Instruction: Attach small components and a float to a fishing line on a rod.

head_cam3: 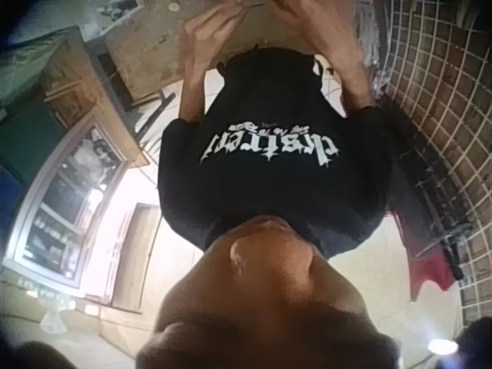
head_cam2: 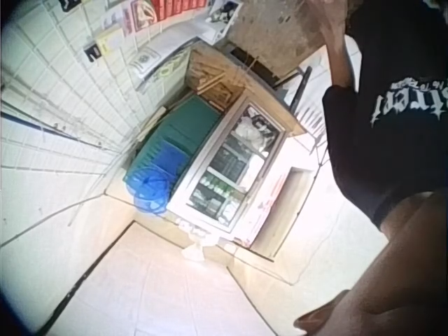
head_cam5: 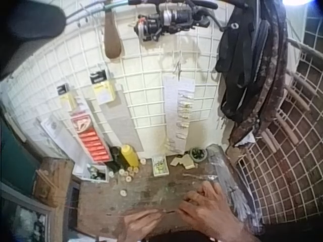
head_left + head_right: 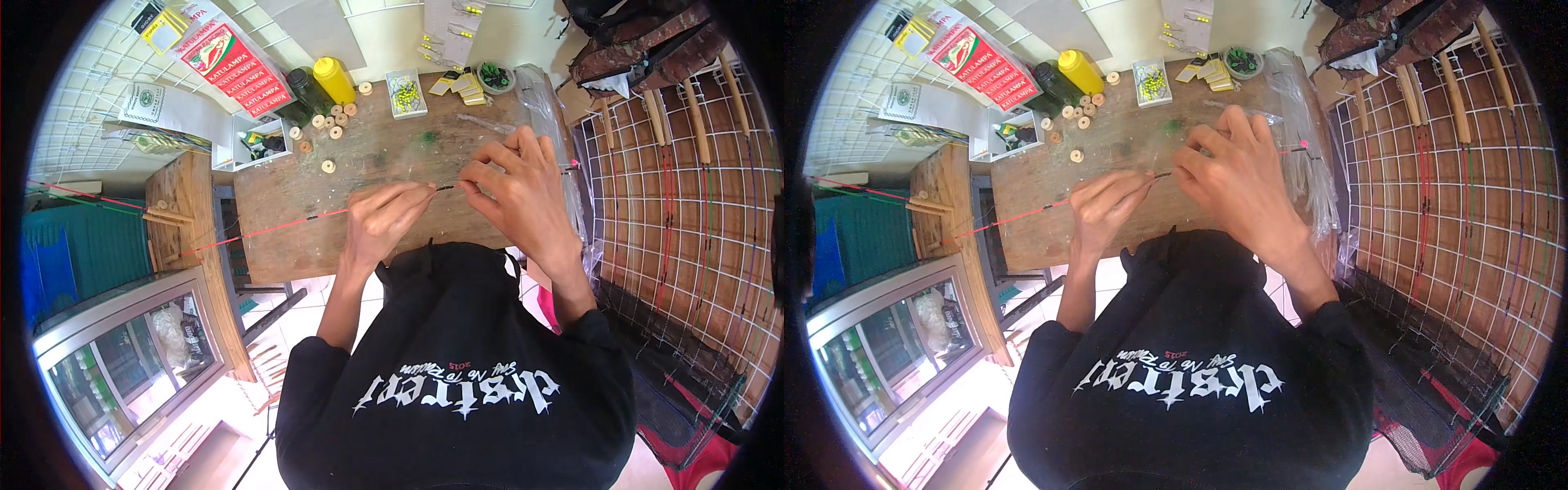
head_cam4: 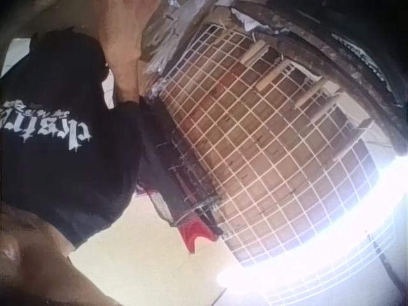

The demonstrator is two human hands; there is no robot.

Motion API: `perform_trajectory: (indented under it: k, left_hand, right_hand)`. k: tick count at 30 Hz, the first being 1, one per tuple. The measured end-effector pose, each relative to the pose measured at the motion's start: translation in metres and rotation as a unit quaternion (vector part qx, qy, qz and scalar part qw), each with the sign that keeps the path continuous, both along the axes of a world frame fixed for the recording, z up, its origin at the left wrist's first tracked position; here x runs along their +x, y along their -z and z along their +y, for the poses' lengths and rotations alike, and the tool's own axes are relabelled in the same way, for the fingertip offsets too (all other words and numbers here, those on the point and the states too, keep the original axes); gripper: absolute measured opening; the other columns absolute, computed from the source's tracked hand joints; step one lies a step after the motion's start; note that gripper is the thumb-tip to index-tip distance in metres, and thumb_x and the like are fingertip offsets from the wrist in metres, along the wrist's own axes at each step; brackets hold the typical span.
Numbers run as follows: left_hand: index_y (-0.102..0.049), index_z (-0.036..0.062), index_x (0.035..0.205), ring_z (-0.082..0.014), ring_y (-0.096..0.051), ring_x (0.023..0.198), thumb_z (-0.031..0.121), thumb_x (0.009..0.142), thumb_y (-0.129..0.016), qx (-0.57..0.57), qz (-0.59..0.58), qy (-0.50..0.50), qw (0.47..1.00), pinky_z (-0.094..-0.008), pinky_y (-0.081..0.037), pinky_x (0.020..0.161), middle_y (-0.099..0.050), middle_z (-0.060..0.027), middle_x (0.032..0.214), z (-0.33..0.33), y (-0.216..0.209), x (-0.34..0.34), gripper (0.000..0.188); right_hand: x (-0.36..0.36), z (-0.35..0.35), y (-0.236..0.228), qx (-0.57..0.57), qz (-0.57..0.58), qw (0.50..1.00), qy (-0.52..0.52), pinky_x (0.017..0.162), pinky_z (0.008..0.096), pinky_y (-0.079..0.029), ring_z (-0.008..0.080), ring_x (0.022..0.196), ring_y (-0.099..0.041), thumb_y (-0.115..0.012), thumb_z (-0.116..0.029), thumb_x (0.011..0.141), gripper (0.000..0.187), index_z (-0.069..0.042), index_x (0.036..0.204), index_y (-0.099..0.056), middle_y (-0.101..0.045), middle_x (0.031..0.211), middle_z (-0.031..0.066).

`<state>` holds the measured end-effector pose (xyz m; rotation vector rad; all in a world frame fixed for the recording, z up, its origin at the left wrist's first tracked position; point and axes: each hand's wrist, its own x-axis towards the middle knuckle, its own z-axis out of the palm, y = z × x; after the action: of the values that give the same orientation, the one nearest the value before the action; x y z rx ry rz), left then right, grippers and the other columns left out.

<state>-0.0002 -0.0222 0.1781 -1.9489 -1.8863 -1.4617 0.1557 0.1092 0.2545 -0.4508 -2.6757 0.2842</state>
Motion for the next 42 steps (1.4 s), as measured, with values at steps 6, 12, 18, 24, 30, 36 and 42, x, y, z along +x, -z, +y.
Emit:
perform_trajectory:
  k: [6,12,18,24,30,36,42]
  left_hand:
    - [-0.068,0.0017,0.083,-0.0200,-0.066,0.065,0.001,0.069,-0.074,0.008,-0.002,-0.002,1.000,-0.0287,-0.051,0.055,-0.067,-0.0070,0.078,0.000,0.002,-0.001,0.015]
    - [-0.069,0.0033,0.084,-0.0200,-0.066,0.065,0.003,0.069,-0.074,0.010,0.027,-0.004,1.000,-0.0290,-0.051,0.055,-0.067,-0.0065,0.078,-0.001,0.004,-0.001,0.016]
    - [-0.070,0.0041,0.085,-0.0187,-0.065,0.063,0.004,0.070,-0.073,0.015,0.016,0.005,1.000,-0.0289,-0.049,0.053,-0.067,-0.0053,0.078,-0.002,0.006,0.000,0.016]
    - [-0.070,0.0040,0.086,-0.0189,-0.065,0.064,0.004,0.070,-0.073,0.005,0.024,-0.002,1.000,-0.0288,-0.049,0.054,-0.067,-0.0052,0.079,-0.004,0.008,0.000,0.016]
    - [-0.070,0.0018,0.085,-0.0202,-0.067,0.067,0.003,0.072,-0.073,0.005,-0.052,-0.008,0.999,-0.0291,-0.050,0.055,-0.069,-0.0075,0.082,-0.001,0.008,0.005,0.013]
    - [-0.072,0.0012,0.088,-0.0086,-0.057,0.059,0.008,0.076,-0.075,-0.155,-0.326,-0.010,0.933,-0.0234,-0.043,0.053,-0.069,-0.0069,0.075,0.000,0.001,0.007,0.014]
    - [-0.072,0.0023,0.090,-0.0059,-0.049,0.055,0.018,0.081,-0.073,-0.260,-0.352,-0.015,0.899,-0.0225,-0.040,0.052,-0.067,-0.0045,0.071,0.006,0.000,0.001,0.018]
  right_hand:
    - [0.001,0.001,-0.002,-0.012,0.000,1.000,-0.009,0.077,0.0346,-0.037,0.0208,0.087,-0.047,-0.071,-0.016,0.070,0.007,-0.011,0.074,-0.069,-0.060,0.082,-0.0022]
    - [-0.001,0.000,-0.003,-0.012,-0.018,1.000,-0.018,0.078,0.0349,-0.038,0.0215,0.087,-0.048,-0.071,-0.015,0.070,0.007,-0.010,0.075,-0.070,-0.060,0.082,-0.0012]
    - [-0.002,-0.001,0.000,-0.022,-0.024,0.999,-0.024,0.078,0.0351,-0.038,0.0219,0.087,-0.049,-0.071,-0.015,0.070,0.008,-0.010,0.076,-0.069,-0.060,0.082,-0.0005]
    - [-0.004,-0.002,0.006,-0.062,-0.008,0.997,-0.034,0.076,0.0349,-0.038,0.0219,0.085,-0.048,-0.071,-0.016,0.071,0.009,-0.010,0.078,-0.070,-0.060,0.082,-0.0002]
    - [0.000,-0.001,0.023,-0.122,0.022,0.992,-0.010,0.073,0.0356,-0.038,0.0226,0.081,-0.048,-0.072,-0.016,0.074,0.011,-0.010,0.083,-0.071,-0.060,0.081,0.0010]
    - [0.003,-0.005,0.032,-0.115,0.031,0.993,0.002,0.073,0.0358,-0.038,0.0229,0.081,-0.047,-0.073,-0.015,0.073,0.012,-0.009,0.083,-0.071,-0.060,0.084,0.0022]
    - [0.007,-0.011,0.042,-0.101,0.027,0.994,0.001,0.073,0.0358,-0.039,0.0232,0.082,-0.047,-0.072,-0.015,0.074,0.014,-0.008,0.086,-0.069,-0.058,0.086,0.0030]
